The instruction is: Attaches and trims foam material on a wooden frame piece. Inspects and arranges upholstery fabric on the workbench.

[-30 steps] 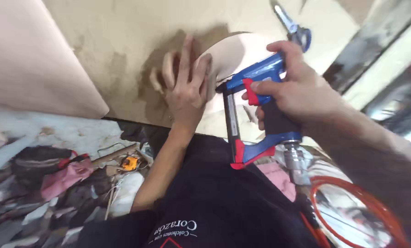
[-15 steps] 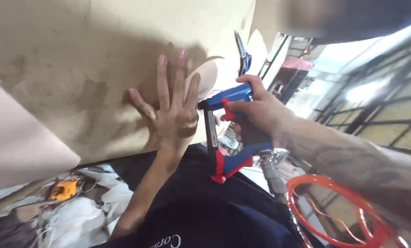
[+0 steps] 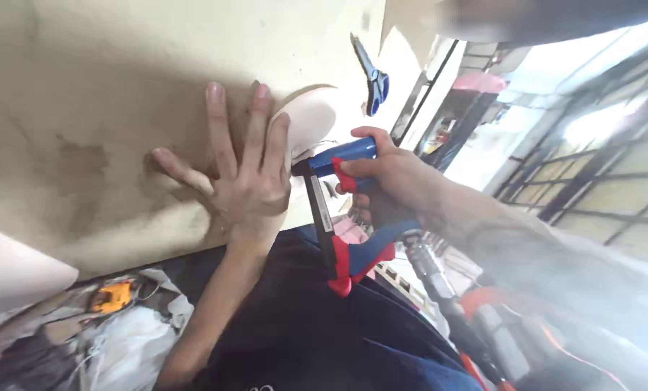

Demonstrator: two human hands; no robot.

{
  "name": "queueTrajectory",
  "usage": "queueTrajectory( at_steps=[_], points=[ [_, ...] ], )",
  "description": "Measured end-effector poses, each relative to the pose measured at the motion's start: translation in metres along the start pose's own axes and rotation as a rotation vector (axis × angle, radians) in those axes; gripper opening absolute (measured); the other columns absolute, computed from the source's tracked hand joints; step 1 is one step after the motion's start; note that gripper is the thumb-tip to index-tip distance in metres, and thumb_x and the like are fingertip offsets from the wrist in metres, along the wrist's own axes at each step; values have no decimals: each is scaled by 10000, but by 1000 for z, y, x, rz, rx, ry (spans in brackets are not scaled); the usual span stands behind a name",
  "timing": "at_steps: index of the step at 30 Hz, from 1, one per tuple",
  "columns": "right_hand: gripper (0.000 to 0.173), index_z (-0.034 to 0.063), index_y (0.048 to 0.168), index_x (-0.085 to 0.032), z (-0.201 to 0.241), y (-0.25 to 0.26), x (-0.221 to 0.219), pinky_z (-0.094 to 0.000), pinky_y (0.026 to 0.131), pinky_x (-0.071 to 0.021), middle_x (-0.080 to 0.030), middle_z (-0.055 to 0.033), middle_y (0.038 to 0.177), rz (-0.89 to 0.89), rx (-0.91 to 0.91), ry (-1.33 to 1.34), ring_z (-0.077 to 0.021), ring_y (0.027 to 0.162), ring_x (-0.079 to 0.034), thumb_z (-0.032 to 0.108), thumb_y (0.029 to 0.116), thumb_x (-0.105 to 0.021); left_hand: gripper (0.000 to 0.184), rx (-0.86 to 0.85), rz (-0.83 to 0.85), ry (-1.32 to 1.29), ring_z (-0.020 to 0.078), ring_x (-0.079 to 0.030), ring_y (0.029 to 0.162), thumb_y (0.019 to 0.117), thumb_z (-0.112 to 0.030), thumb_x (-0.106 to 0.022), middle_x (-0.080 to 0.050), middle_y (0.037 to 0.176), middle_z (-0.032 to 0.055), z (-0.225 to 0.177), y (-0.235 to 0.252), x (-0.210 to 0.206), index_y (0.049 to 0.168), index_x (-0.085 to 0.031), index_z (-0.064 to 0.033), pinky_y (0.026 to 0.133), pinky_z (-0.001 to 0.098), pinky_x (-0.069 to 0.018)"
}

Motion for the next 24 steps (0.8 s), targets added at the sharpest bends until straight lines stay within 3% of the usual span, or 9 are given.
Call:
queueTrajectory(
  at_steps=[5,9,11,14,16,18,20,22,24],
  points=[
    [682,311,1525,-184,-5,2,1,-399,435,-585,-621,-140,881,9,38,43,-231,509,-640,107,1006,-578,400,-26,-89,25,343,-347,1516,1036,-297,-511,-506,1558,-106,-4,-3,-3,1413,-635,-341,1128,807,-102],
    [643,274,1552,-180,-5,5,7,-368,479,-607,-654,-147,913,78,123,-42,-226,549,-677,145,1035,-541,395,-54,-81,31,351,-345,1515,1047,-301,-510,-501,1563,-89,-1,-5,2,1423,-629,-323,1144,794,-110],
    [667,301,1579,-158,-16,12,23,-373,493,-615,-665,-141,943,156,203,-47,-222,557,-682,186,1052,-549,360,-75,-125,37,330,-372,1507,1038,-302,-538,-543,1527,-92,-1,-4,-1,1372,-674,-322,1152,786,-118],
    [706,396,1595,-136,-46,17,65,-404,479,-607,-698,-134,1022,167,361,-3,-244,563,-678,246,1056,-568,380,-79,-47,51,290,-305,1543,1059,-277,-503,-502,1559,-109,-2,-8,3,1412,-642,-282,1182,771,-48],
    [747,367,1593,-140,-69,21,110,-418,453,-609,-718,-116,1021,44,580,7,-249,552,-684,228,1032,-614,349,-62,-139,46,234,-364,1518,1050,-286,-485,-581,1479,-141,1,-5,-2,1317,-709,-307,1204,745,-39],
    [794,287,1598,-142,-97,38,158,-443,467,-620,-684,-119,1061,-121,837,-21,-253,583,-689,213,992,-650,335,-87,-189,7,216,-406,1493,1052,-265,-478,-633,1424,-110,5,-8,-2,1259,-741,-276,1222,716,-45],
    [817,224,1598,-159,-121,70,196,-460,540,-628,-671,-124,1062,-389,989,-166,-237,653,-709,252,961,-670,357,-135,-139,-7,225,-400,1496,1053,-271,-468,-610,1462,-49,3,-10,2,1306,-712,-209,1235,695,-58],
    [819,142,1591,-230,-140,107,216,-581,640,-578,-690,-212,1037,-633,1031,-314,-342,767,-715,230,903,-666,519,-126,43,80,229,-274,1553,1035,-435,-494,-449,1603,-7,-7,-19,8,1475,-558,-169,1250,667,-51],
    [776,141,1591,-306,-154,149,217,-659,712,-541,-692,-266,1102,-762,1047,-393,-442,877,-704,232,901,-648,800,-39,163,174,224,-128,1591,947,-569,-574,-246,1702,7,-18,-30,7,1604,-350,-172,1250,659,-23]
  ],
)
Point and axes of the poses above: each hand's wrist, its own y-axis towards the middle knuckle, its own x-axis out of the back of the hand, z = x × y, the point moved 2 cm from there along y, towards the middle knuckle
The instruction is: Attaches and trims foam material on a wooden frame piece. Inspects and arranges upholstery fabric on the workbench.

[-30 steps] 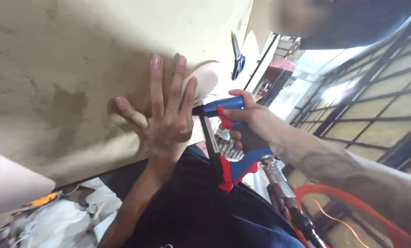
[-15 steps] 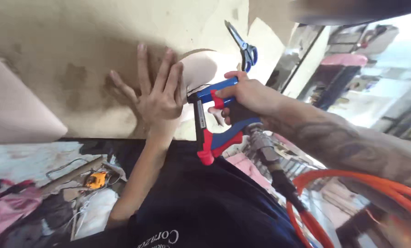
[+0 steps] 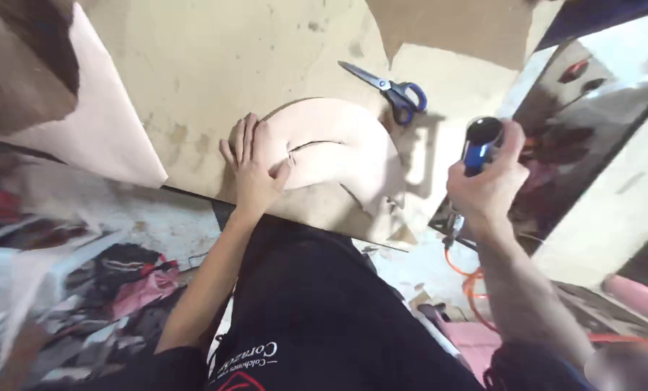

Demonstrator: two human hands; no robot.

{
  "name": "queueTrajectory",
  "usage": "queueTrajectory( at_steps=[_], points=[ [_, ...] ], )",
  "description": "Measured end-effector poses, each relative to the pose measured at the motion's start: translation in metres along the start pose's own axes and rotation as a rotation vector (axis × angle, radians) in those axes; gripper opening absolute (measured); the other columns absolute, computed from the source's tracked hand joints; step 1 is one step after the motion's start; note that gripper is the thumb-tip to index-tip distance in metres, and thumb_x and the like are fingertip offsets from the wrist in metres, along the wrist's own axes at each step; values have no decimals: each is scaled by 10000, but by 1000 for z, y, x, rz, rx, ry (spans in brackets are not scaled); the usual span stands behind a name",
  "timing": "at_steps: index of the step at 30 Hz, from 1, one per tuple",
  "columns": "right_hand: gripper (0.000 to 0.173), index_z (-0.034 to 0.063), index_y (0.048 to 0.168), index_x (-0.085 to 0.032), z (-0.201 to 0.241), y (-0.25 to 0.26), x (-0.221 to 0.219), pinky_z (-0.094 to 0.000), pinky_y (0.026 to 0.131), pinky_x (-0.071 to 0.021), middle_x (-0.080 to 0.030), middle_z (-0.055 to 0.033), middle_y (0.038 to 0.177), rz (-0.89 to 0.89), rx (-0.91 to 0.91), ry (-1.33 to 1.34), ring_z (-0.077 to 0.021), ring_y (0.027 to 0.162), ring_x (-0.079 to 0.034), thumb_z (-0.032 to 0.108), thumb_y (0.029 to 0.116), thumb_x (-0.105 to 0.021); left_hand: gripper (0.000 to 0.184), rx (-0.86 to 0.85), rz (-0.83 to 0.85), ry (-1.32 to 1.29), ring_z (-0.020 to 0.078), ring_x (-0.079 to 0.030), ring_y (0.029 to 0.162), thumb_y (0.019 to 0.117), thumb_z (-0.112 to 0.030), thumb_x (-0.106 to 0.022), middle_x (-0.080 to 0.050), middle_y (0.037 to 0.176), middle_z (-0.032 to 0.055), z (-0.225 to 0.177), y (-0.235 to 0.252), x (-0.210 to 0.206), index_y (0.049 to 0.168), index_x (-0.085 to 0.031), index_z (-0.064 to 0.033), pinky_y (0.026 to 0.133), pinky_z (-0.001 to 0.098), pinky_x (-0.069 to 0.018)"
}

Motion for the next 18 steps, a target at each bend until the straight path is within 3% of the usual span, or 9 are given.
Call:
queueTrajectory(
  at_steps=[2,3,7,9,11,13,15,17,18],
  points=[
    [711,165,1621,-312,-34,-2,-38,-702,763,-521,-621,-310,1294,-25,94,-46,-512,997,-674,253,969,-582,916,90,8,29,247,-75,1598,885,-583,-649,-169,1721,32,-9,-1,-3,1629,-284,-194,1235,681,-26],
    [659,191,1619,-336,-49,-6,-57,-690,733,-531,-583,-306,1369,-37,151,-60,-512,999,-677,284,1004,-553,944,149,2,21,257,-54,1599,851,-578,-693,-151,1723,44,-14,-3,-3,1624,-294,-211,1236,675,-21],
    [501,322,1530,-500,-85,-4,-90,-622,684,-563,-542,-234,1482,-142,288,-33,-468,1022,-698,438,1045,-546,1070,336,18,-54,323,41,1595,704,-550,-848,-13,1736,103,-31,14,3,1598,-337,-259,1215,694,-8],
    [423,237,1406,-639,-87,-4,-81,-600,827,-560,-603,-171,1437,-209,316,2,-425,1176,-649,445,1050,-546,1103,354,55,-92,340,74,1590,667,-523,-875,30,1736,103,-31,18,8,1592,-330,-271,1193,725,-10],
    [353,108,1177,-746,-78,12,-61,-575,940,-535,-692,-148,1297,-306,326,75,-397,1249,-608,382,1046,-566,1118,334,62,-131,337,78,1589,665,-519,-872,37,1736,106,-28,25,10,1602,-310,-283,1187,736,-28],
    [331,63,1167,-718,-57,33,-48,-561,985,-519,-700,-162,1231,-198,337,160,-389,1249,-599,323,1042,-554,1103,341,69,-161,345,68,1590,696,-477,-883,24,1736,110,-25,17,12,1613,-301,-288,1183,749,-55],
    [335,44,1218,-690,-24,53,-49,-578,1054,-481,-658,-196,1290,23,372,240,-400,1276,-572,291,1024,-574,1124,356,110,-152,368,20,1588,688,-440,-907,10,1733,133,-25,9,17,1614,-293,-269,1180,734,-138],
    [389,103,1278,-691,7,88,-47,-579,1073,-480,-622,-187,1366,130,362,235,-377,1305,-566,352,999,-582,1145,305,137,-163,412,-129,1566,682,-427,-927,-98,1710,196,-39,28,21,1614,-294,-223,1180,684,-289],
    [426,127,1310,-678,16,99,-52,-580,1083,-476,-599,-183,1405,171,332,204,-377,1329,-549,391,989,-580,1124,280,150,-157,427,-155,1557,698,-431,-917,-132,1702,202,-43,29,22,1613,-299,-226,1168,690,-308]
  ],
)
Point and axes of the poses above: each hand's wrist, its own y-axis towards the middle knuckle, its own x-axis out of the back of the hand, z = x × y, the point moved 2 cm from there along y, towards the middle knuckle
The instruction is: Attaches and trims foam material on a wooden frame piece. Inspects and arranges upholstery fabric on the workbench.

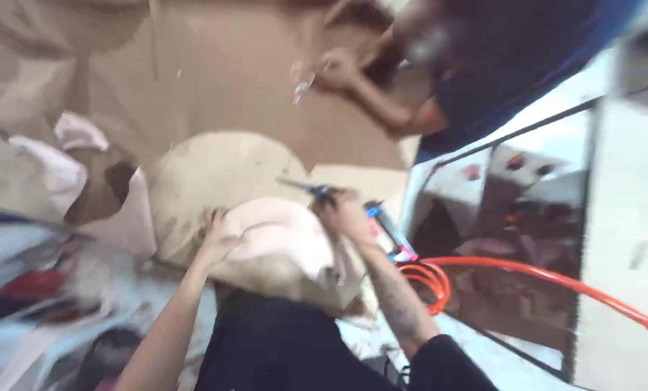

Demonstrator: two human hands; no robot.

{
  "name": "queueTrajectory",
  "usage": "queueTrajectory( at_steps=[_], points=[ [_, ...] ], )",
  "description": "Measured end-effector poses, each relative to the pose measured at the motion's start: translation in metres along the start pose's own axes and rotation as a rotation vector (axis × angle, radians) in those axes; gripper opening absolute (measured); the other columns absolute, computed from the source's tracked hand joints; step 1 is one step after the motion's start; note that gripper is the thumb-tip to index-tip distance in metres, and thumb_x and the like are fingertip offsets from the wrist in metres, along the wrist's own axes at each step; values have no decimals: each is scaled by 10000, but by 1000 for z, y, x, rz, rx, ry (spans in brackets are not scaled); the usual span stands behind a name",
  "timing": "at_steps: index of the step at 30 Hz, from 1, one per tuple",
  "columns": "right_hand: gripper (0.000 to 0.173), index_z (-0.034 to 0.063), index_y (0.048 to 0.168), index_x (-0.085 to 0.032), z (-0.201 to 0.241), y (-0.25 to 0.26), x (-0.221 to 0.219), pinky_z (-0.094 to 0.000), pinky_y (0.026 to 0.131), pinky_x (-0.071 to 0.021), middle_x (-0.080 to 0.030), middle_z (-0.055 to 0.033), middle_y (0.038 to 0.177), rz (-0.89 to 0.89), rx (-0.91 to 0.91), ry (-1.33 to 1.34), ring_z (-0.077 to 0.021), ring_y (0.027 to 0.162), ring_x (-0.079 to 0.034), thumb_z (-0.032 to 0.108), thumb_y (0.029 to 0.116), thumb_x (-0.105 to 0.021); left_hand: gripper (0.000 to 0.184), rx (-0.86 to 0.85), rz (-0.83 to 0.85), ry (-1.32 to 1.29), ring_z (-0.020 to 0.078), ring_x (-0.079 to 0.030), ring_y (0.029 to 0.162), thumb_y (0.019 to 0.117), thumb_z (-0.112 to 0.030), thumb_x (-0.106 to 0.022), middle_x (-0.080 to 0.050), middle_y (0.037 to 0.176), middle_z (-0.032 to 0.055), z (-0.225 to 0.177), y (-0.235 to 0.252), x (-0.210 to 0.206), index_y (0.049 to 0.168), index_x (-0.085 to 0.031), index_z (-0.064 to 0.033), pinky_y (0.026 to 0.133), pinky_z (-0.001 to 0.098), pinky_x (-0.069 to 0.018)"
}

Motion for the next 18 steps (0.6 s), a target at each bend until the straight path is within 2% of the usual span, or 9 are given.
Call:
queueTrajectory(
  at_steps=[3,6,8,10,11,12,14,15,18],
  points=[
    [498,20,1296,-651,13,28,-7,-606,1066,-479,-512,-243,1471,78,-70,-55,-442,1371,-481,365,939,-677,1048,-54,-67,62,485,-151,1541,686,-466,-914,-176,1689,211,7,4,2,1572,-387,-274,1116,792,-259],
    [436,-37,1084,-694,23,30,-8,-597,933,-559,-538,-260,1386,142,-121,-23,-435,1254,-560,297,818,-778,1044,-94,-102,83,518,-108,1536,635,-434,-943,-164,1685,234,14,-1,-1,1538,-450,-255,1096,836,-193],
    [427,-27,1008,-692,22,34,7,-574,859,-577,-620,-233,1204,200,-166,114,-374,1056,-659,344,822,-793,1077,-119,-64,114,522,-94,1537,615,-454,-948,-139,1690,235,6,5,1,1544,-439,-260,1091,837,-199],
    [358,13,881,-708,26,16,5,-475,702,-585,-705,-128,843,275,-223,417,-242,743,-693,369,886,-737,1093,-112,-10,146,531,-47,1536,592,-442,-946,-106,1697,233,9,-3,8,1542,-438,-262,1068,863,-144],
    [312,15,916,-715,25,18,18,-404,679,-611,-719,-92,800,319,-231,618,-188,691,-704,322,955,-674,1108,-128,-10,145,540,-22,1536,588,-433,-959,-84,1702,230,0,11,8,1547,-430,-266,1055,879,-129],
    [280,0,1013,-703,29,5,20,-379,695,-615,-718,-92,844,376,-234,849,-178,712,-701,260,1016,-599,1123,-131,2,161,545,-15,1534,579,-424,-973,-79,1706,218,-2,16,9,1549,-425,-277,1041,890,-126],
    [291,2,1193,-672,49,-33,16,-379,727,-603,-716,-105,1002,435,-180,1144,-182,797,-687,193,1047,-509,1166,-121,53,185,539,26,1538,563,-417,-992,-45,1720,180,2,23,12,1560,-397,-307,1027,904,-105],
    [274,4,1202,-662,63,-53,11,-387,743,-601,-713,-110,1046,434,-148,1180,-185,822,-685,161,1024,-526,1170,-128,61,191,538,29,1538,560,-427,-993,-50,1721,171,3,25,13,1561,-398,-309,1023,910,-101],
    [183,13,1040,-698,102,-109,-15,-379,707,-596,-721,-89,895,375,-203,1089,-176,749,-684,162,934,-695,1144,-159,61,163,530,36,1543,573,-451,-979,-58,1725,157,9,23,13,1555,-410,-306,1035,907,-56]
  ],
)
Point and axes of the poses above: each hand's wrist, its own y-axis towards the middle knuckle, its own x-axis out of the back of the hand, z = x × y, the point moved 2 cm from there along y, towards the middle knuckle
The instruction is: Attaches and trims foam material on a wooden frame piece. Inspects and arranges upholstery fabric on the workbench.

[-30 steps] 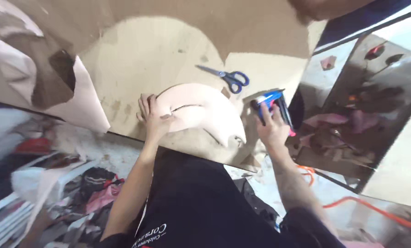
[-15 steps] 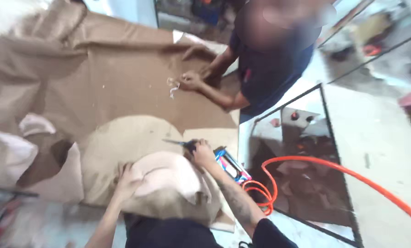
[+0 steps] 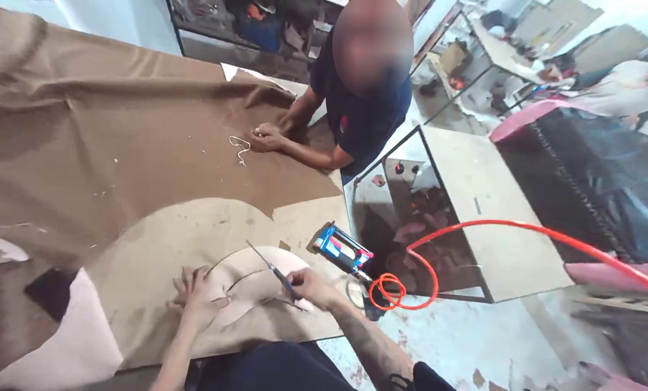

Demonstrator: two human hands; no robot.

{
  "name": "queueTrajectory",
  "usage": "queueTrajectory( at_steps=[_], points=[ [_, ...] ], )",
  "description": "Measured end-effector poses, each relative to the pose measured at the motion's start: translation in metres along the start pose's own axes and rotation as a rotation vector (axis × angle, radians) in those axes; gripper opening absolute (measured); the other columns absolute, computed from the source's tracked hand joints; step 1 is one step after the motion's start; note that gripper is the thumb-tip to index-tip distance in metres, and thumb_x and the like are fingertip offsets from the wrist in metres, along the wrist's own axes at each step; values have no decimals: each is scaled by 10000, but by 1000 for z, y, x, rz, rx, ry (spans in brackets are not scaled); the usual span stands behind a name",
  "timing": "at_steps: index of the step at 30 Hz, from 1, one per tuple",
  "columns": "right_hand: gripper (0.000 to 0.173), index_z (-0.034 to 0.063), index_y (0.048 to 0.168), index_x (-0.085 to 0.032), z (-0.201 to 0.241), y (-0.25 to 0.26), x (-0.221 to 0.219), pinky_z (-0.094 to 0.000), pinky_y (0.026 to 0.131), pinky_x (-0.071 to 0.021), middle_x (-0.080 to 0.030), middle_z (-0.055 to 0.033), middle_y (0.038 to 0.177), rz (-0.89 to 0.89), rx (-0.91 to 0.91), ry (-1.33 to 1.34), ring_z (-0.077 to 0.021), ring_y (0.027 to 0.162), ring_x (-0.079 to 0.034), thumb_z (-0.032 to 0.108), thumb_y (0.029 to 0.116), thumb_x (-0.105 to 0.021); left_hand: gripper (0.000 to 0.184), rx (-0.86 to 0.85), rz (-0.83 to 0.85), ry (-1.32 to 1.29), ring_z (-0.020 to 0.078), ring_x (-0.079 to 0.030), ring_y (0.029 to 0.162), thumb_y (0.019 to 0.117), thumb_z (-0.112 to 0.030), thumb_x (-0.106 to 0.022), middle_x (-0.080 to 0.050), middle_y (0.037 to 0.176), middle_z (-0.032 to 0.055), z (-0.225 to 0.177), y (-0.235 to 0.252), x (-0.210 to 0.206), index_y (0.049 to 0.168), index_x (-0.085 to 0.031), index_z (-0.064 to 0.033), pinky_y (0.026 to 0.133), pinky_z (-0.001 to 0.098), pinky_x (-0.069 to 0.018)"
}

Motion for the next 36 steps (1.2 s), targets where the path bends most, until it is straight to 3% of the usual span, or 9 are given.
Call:
queueTrajectory(
  at_steps=[3,6,9,11,14,17,21,29,36],
  points=[
    [382,36,1007,-707,-24,-24,-34,-363,657,-597,-705,-64,797,-3,-145,-83,-166,670,-675,400,909,-772,1080,-56,-31,-35,520,35,1548,615,-496,-937,-62,1733,120,8,-3,-4,1549,-431,-303,1051,901,-28],
    [491,50,963,-659,-42,-38,-52,-334,615,-569,-643,-26,738,70,-255,-60,-133,623,-629,538,933,-700,1035,-130,-43,-91,472,45,1566,680,-517,-877,-87,1729,130,17,-5,-9,1568,-418,-250,1085,878,10],
    [392,53,927,-672,-42,-41,-65,-311,561,-523,-626,-13,705,86,-301,-80,-112,585,-588,439,982,-634,925,-262,-13,-130,435,4,1579,845,-556,-727,-146,1722,123,26,1,-10,1608,-353,-193,1135,838,-69],
    [337,51,944,-675,-32,-38,-77,-281,535,-522,-641,-3,719,65,-352,7,-96,584,-594,364,1014,-575,719,-329,-10,-157,361,-63,1593,995,-456,-556,-226,1706,95,33,-2,-7,1612,-345,-153,1208,741,-132],
    [390,81,956,-682,-37,-47,-107,-256,511,-509,-659,25,748,116,-478,132,-75,583,-590,439,1017,-539,555,-263,21,-51,251,-107,1599,1092,-288,-355,-244,1707,46,48,-47,-17,1618,-322,-113,1253,664,-51],
    [532,97,892,-678,-31,-8,-106,-261,471,-483,-634,6,740,91,-465,117,-88,559,-567,616,961,-583,523,-295,-167,109,212,-203,1579,1099,-281,-294,-310,1684,5,46,-8,-26,1596,-385,-144,1264,617,-77],
    [521,99,904,-671,-22,-9,-113,-259,531,-486,-624,9,770,66,-569,82,-89,616,-569,611,956,-594,530,-306,-121,122,217,-216,1575,1095,-296,-283,-322,1679,0,50,-12,-25,1592,-393,-150,1263,596,-87],
    [552,121,792,-638,8,10,-115,-281,504,-467,-567,13,669,82,-763,11,-101,556,-535,663,898,-649,562,-310,-143,96,238,-222,1573,1068,-290,-262,-325,1677,31,52,-9,-31,1585,-396,-117,1248,631,-78],
    [524,128,718,-599,43,35,-107,-236,383,-401,-527,22,548,4,-994,-80,-75,414,-478,620,850,-724,618,-307,-124,64,268,-195,1581,1080,-372,-248,-265,1691,130,57,-7,-35,1579,-367,-29,1263,616,-82]
  ],
)
Point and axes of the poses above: each hand's wrist, its own y-axis towards the middle knuckle, its own x-axis out of the back of the hand, z = x × y, the point moved 2 cm from there along y, towards the middle knuckle
